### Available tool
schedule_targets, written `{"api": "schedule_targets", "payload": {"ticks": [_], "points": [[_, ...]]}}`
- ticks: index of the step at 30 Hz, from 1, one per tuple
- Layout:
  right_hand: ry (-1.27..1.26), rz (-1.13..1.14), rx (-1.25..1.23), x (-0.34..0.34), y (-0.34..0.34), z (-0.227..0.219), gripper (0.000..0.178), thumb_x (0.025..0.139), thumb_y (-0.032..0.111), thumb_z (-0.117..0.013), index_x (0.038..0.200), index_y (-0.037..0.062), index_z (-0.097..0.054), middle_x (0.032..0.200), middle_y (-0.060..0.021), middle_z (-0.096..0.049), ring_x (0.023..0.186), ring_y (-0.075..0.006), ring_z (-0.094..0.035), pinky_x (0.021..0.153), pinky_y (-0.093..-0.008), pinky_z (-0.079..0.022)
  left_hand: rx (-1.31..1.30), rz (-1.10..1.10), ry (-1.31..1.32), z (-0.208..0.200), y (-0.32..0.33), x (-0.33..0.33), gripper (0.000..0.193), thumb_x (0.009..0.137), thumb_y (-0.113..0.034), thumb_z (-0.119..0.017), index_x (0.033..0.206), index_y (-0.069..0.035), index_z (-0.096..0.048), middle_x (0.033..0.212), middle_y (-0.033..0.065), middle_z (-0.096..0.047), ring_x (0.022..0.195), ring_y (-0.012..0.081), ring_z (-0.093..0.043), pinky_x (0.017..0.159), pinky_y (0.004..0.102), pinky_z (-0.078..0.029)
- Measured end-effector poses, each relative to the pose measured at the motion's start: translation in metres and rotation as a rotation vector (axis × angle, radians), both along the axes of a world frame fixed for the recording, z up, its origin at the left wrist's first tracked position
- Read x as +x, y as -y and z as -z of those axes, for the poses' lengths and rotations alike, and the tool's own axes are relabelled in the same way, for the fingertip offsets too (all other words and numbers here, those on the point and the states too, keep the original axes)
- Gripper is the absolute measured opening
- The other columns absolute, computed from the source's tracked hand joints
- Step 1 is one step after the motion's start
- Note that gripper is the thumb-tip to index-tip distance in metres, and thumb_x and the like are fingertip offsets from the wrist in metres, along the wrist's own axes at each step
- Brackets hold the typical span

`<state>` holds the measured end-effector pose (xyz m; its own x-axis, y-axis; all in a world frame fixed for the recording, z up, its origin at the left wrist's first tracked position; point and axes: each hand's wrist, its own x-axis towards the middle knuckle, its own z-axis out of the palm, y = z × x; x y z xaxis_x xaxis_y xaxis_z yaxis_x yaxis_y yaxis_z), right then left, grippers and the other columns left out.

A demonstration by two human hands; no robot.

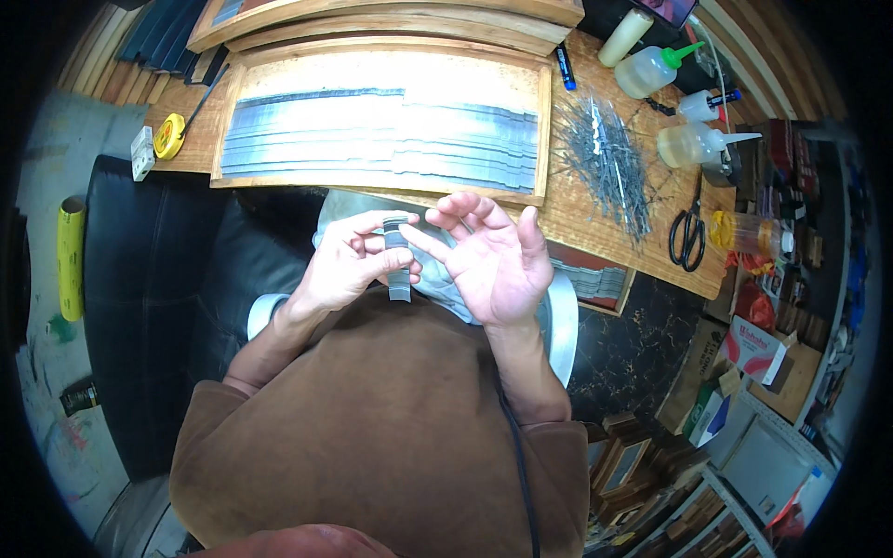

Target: The person repeatedly picks up small rectangular metal pieces and aligns them by hand, stacking them into a small bundle. The hands manipulate the pieces directly without tools, folding and pressing them together.

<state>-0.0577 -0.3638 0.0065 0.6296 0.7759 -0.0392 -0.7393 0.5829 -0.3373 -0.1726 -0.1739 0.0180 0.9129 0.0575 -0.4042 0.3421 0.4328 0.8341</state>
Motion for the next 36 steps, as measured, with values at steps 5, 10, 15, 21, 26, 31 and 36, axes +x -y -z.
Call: {"api": "schedule_targets", "payload": {"ticks": [5, 10, 15, 21, 26, 31, 36], "points": [[0.014, -0.01, 0.077, 0.0013, -0.0013, -0.0013, 0.073, 0.104, 0.064, -0.049, 0.134, -0.0017, -0.063, 0.138, -0.0193, -0.06, 0.135, -0.0361, -0.054, 0.124, -0.0769, -0.016, -0.012, -0.004, -0.004, -0.0052, -0.0008, 0.0005, 0.043, 0.101, -0.01, -0.074, 0.142, 0.0, -0.062, 0.095, 0.0082, -0.08, 0.086, 0.0106, -0.075, 0.067, 0.0217, -0.056], [0.025, -0.023, 0.117, 0.003, -0.0001, 0.0008, 0.074, 0.105, 0.064, -0.047, 0.137, -0.001, -0.062, 0.137, -0.0189, -0.059, 0.139, -0.0366, -0.05, 0.124, -0.0776, -0.012, 0.005, -0.02, 0.003, -0.0056, -0.0026, -0.0018, 0.042, 0.101, -0.01, -0.074, 0.141, 0.0, -0.063, 0.096, 0.0091, -0.081, 0.085, 0.0109, -0.075, 0.066, 0.0211, -0.055], [-0.003, 0.013, 0.073, -0.0002, 0.0004, -0.0046, 0.074, 0.104, 0.065, -0.048, 0.132, -0.0017, -0.063, 0.134, -0.0173, -0.06, 0.136, -0.0359, -0.053, 0.123, -0.0752, -0.02, 0.008, -0.019, 0.013, -0.0042, -0.0046, -0.0027, 0.042, 0.1, -0.008, -0.075, 0.139, 0.002, -0.063, 0.106, 0.0109, -0.08, 0.089, 0.016, -0.077, 0.069, 0.0231, -0.058], [-0.002, 0.027, 0.082, -0.0001, -0.0017, -0.0053, 0.074, 0.105, 0.065, -0.046, 0.13, -0.0023, -0.063, 0.133, -0.0166, -0.061, 0.135, -0.035, -0.054, 0.122, -0.0744, -0.023, 0.014, -0.022, 0.031, -0.0025, -0.0028, -0.0028, 0.04, 0.101, -0.01, -0.074, 0.138, 0.002, -0.064, 0.098, 0.011, -0.08, 0.086, 0.0116, -0.075, 0.069, 0.0221, -0.056], [0.021, 0.03, 0.094, 0.0004, -0.0036, -0.0041, 0.075, 0.105, 0.065, -0.044, 0.131, -0.0026, -0.063, 0.133, -0.0171, -0.062, 0.136, -0.035, -0.053, 0.122, -0.0745, -0.023, 0.032, 0.003, -0.003, -0.0006, -0.004, -0.0021, 0.04, 0.101, -0.01, -0.075, 0.137, 0.001, -0.065, 0.095, 0.0092, -0.08, 0.084, 0.0108, -0.074, 0.066, 0.0209, -0.054], [0.038, 0.039, 0.07, -0.0022, -0.0043, -0.0055, 0.076, 0.105, 0.066, -0.044, 0.132, -0.0031, -0.062, 0.134, -0.0175, -0.061, 0.136, -0.0352, -0.053, 0.122, -0.0744, -0.024, 0.009, 0.009, -0.014, -0.0022, -0.0047, -0.0018, 0.04, 0.1, -0.007, -0.073, 0.138, 0.002, -0.064, 0.101, 0.0101, -0.079, 0.087, 0.0152, -0.076, 0.069, 0.0233, -0.057], [0.05, 0.027, 0.084, -0.0012, -0.0049, -0.0074, 0.077, 0.105, 0.067, -0.044, 0.133, -0.0035, -0.061, 0.134, -0.0181, -0.061, 0.138, -0.0367, -0.052, 0.122, -0.0733, -0.026, -0.019, 0.003, -0.02, -0.0015, -0.0042, -0.0021, 0.04, 0.1, -0.009, -0.074, 0.138, 0.001, -0.064, 0.098, 0.0097, -0.079, 0.085, 0.0135, -0.075, 0.067, 0.0224, -0.056]]}}
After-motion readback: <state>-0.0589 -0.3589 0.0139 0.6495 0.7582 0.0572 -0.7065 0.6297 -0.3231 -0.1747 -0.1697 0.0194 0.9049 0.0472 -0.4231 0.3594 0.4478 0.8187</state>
